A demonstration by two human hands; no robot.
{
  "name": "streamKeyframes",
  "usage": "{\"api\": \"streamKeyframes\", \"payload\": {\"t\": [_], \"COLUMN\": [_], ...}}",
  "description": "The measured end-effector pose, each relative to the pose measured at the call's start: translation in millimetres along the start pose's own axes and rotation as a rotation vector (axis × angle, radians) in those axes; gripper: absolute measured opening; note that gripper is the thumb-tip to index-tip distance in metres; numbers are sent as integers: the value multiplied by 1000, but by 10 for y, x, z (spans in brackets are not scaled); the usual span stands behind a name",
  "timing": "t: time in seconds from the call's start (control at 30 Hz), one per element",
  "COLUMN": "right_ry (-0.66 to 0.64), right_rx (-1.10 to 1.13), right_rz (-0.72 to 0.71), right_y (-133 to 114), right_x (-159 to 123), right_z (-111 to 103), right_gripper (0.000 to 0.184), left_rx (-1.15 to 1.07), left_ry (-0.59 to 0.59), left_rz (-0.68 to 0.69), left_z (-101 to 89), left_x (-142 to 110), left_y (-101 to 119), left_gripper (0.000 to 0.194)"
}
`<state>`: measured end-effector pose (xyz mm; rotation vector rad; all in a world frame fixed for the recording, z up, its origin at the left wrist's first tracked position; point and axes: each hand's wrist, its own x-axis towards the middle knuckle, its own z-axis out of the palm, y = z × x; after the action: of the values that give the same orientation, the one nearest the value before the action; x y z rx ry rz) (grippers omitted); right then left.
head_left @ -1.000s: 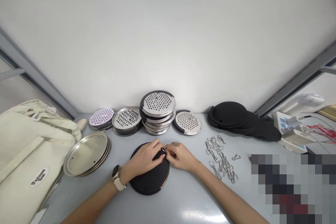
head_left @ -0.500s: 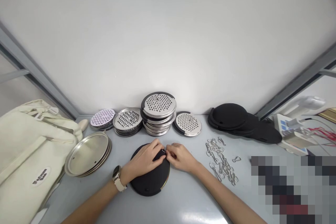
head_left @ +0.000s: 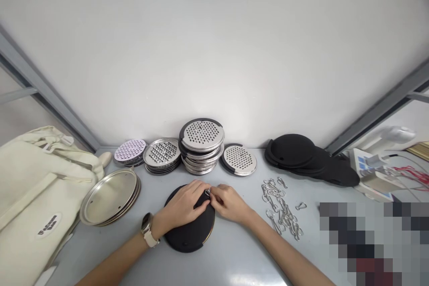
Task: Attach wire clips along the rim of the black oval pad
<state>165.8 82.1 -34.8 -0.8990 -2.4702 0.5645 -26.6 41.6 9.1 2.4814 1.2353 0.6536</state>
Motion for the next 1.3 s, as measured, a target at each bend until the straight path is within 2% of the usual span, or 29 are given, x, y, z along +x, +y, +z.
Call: {"api": "streamKeyframes", "payload": {"t": [0.43, 0.97, 1.3], "right_ry": [8, -1, 2], "right_rx": [23, -15, -36], "right_rz": [-11, -14, -26], "right_y": [4, 7, -12], "right_x": [3, 9, 10], "right_z": [3, 9, -2], "right_gripper": [16, 14, 14], "left_rx": [-13, -70, -135], "left_ry": [-25, -51, -58], "left_rz": [33, 22, -7], "left_z": [15, -12, -17], "left_x": [-20, -5, -9], "left_y": [-45, -33, -45], "left_gripper": [29, 21, 24]}}
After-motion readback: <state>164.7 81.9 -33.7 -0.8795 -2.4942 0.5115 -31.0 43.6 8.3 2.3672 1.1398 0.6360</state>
